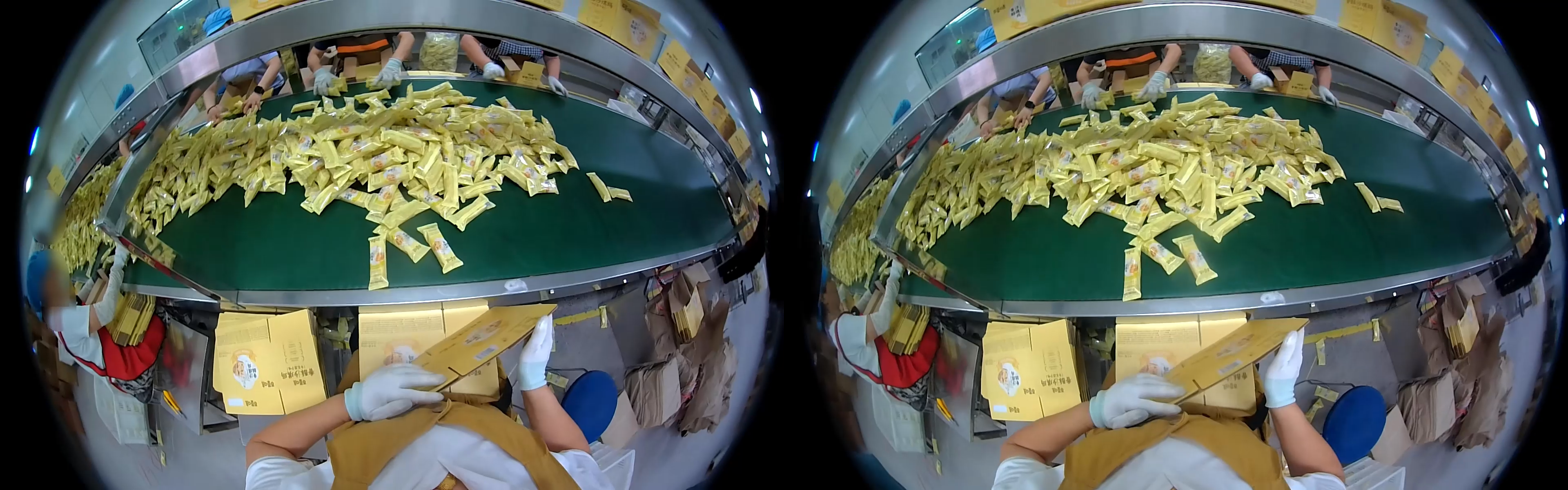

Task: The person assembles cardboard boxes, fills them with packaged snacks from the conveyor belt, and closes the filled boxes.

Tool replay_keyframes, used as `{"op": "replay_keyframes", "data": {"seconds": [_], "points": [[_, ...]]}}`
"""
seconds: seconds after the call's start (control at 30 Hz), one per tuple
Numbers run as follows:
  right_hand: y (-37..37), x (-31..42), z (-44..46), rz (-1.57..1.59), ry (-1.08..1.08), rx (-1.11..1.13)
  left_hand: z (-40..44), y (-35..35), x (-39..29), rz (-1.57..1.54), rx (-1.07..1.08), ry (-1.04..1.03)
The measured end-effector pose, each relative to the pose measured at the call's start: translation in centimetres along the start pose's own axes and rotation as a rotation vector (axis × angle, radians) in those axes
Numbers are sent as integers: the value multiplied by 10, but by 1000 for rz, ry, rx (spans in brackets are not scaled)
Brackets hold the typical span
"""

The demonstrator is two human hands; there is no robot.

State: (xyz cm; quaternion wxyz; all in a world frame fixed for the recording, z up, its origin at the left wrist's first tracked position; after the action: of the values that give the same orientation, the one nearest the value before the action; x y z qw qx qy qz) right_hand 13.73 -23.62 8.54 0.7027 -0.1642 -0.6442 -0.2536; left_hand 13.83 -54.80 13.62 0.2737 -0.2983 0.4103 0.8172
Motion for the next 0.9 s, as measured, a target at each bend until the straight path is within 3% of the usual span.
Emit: {"op": "replay_keyframes", "data": {"seconds": [0.1, 0.2, 0.33, 0.37, 0.47, 0.5, 0.53, 0.6, 0.67, 0.8, 0.83, 0.9], "points": [[-3, 11, -5, -65, 38, 52, -2, -2, -1, 110, -14, -10], [-17, 28, -5, 72, -9, 80, -1, 6, -5, 167, -11, -16], [-24, 4, 7, -181, -330, 217, 4, 21, -13, 357, -51, -161], [-27, -1, 12, -101, -362, 170, 5, 24, -18, 420, -55, -187], [-46, 58, 20, -447, -70, 449, 23, 44, -34, 543, -36, -271], [-49, 41, 22, -635, 44, 539, 25, 48, -31, 539, -8, -297], [-62, 94, 7, -929, 76, 609, 25, 51, -28, 535, 20, -322], [-87, 101, -18, -1155, 242, 1025, 36, 58, -17, 663, 17, -206], [-106, 103, -30, -1252, 245, 1189, 39, 59, 7, 713, 119, -104], [-141, 88, -26, -1311, 251, 1387, 40, 11, 56, 661, 523, 179], [-147, 85, -28, -1270, 306, 1419, 36, -7, 69, 663, 790, 347], [-154, 80, -29, -1232, 345, 1500, 51, 5, 57, 767, 426, 64]]}}
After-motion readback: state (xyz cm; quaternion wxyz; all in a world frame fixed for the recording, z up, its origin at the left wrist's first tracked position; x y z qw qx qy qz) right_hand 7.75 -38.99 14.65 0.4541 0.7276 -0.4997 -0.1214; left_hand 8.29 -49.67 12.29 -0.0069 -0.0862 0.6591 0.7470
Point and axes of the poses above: each hand's wrist, its own z-axis towards the middle knuckle, its own y-axis out of the back of the hand, x = y × z, the point moved 6 cm from there along z, towards the middle knuckle, and after that the axes turned 3 degrees about -y, right-handed, at the moved point
